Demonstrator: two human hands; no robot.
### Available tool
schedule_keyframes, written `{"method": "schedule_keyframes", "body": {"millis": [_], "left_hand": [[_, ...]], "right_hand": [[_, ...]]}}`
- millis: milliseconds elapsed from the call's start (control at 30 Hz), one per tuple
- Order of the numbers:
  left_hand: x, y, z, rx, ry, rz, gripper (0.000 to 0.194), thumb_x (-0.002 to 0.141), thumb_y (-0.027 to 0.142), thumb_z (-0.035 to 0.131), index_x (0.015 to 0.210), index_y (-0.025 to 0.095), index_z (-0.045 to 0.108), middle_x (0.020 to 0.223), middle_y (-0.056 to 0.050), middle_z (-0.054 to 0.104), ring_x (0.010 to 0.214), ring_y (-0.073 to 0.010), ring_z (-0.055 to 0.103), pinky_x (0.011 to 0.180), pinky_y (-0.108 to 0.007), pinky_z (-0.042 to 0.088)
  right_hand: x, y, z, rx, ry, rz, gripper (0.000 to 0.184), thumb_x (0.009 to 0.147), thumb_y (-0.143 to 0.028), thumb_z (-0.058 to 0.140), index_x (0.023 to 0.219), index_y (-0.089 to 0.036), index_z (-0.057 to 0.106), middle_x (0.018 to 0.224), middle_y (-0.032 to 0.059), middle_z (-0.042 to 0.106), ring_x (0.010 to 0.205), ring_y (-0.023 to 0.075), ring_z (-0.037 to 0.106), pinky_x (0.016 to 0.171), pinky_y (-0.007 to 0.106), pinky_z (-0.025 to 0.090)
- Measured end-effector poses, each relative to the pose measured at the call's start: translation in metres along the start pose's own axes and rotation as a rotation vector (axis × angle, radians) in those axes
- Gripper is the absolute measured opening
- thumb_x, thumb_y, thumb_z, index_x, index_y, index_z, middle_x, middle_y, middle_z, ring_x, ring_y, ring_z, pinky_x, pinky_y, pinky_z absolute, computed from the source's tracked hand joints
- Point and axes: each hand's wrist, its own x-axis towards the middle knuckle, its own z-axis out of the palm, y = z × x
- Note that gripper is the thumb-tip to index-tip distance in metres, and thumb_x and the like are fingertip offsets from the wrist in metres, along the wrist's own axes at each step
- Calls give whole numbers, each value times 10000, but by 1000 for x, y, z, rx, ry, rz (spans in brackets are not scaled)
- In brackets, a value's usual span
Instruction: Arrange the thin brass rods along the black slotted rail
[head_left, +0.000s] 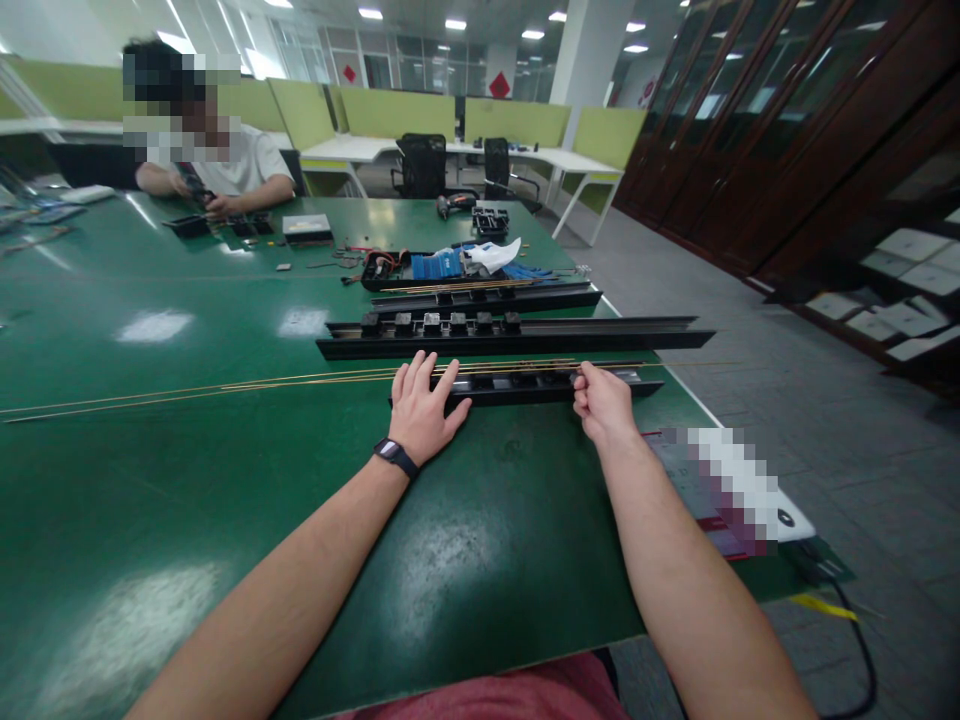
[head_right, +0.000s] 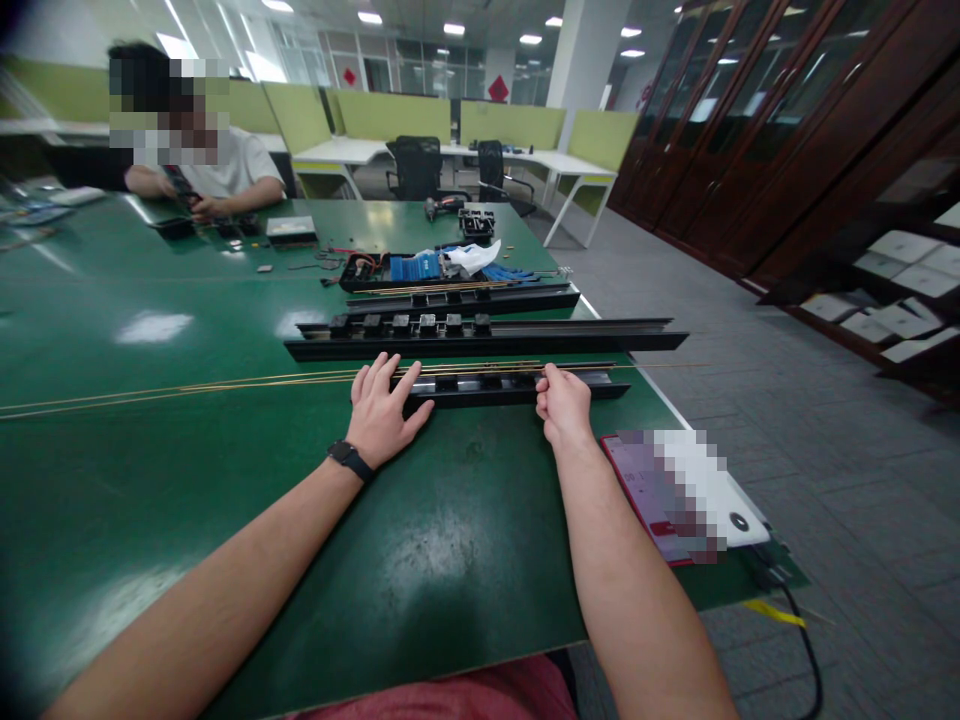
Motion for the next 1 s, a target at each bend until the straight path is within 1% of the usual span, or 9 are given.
{"method": "schedule_keyframes", "body": {"millis": [133, 267, 433, 567, 700, 900, 1000], "left_hand": [[0, 0, 0, 3, -4, -1, 600, 935, 476, 606, 1482, 241, 536, 1584, -166, 439, 1543, -350, 291, 1257, -564, 210], [0, 0, 0, 16, 0, 6, 598, 942, 483, 599, 1481, 233, 536, 1575, -178, 445, 1541, -349, 297, 1254, -561, 216], [-1, 0, 1, 14, 5, 6, 598, 939, 482, 605, 1480, 238, 538, 1575, -173, 447, 1540, -350, 298, 1255, -563, 217], [-1, 1, 0, 20, 10, 3, 599, 935, 483, 609, 1480, 243, 537, 1571, -168, 454, 1542, -352, 295, 1252, -569, 222], [0, 1, 0, 20, 10, 2, 599, 933, 479, 611, 1481, 246, 537, 1575, -164, 451, 1544, -352, 291, 1251, -570, 224], [0, 0, 0, 6, 2, -1, 608, 930, 479, 614, 1487, 252, 530, 1579, -157, 448, 1543, -353, 291, 1252, -572, 220], [0, 1, 0, 14, 2, 0, 596, 938, 486, 602, 1480, 245, 538, 1570, -165, 456, 1543, -348, 292, 1255, -566, 216]], "right_hand": [[1, 0, -1, 13, -3, -7, 226, 879, -290, 716, 760, -190, 551, 575, -49, 558, 328, 39, 380, 273, 132, 208], [3, 0, -2, 17, 7, -2, 195, 885, -295, 701, 787, -186, 571, 568, -54, 551, 327, 38, 378, 274, 129, 202], [4, 1, -4, 15, 7, -19, 218, 858, -300, 728, 774, -192, 558, 568, -51, 560, 328, 43, 380, 270, 132, 205], [2, 2, -2, 10, -25, -20, 217, 864, -293, 729, 773, -191, 560, 567, -49, 554, 329, 44, 379, 272, 132, 207], [0, 2, 0, -5, -51, -4, 260, 866, -332, 744, 773, -201, 539, 566, -49, 554, 324, 45, 371, 273, 131, 202], [1, 2, -1, -1, -12, -12, 256, 858, -329, 742, 771, -203, 536, 570, -44, 563, 328, 49, 382, 274, 134, 208], [2, 3, -2, -4, -22, -27, 262, 856, -310, 741, 748, -199, 530, 576, -42, 565, 334, 46, 385, 273, 135, 213]]}}
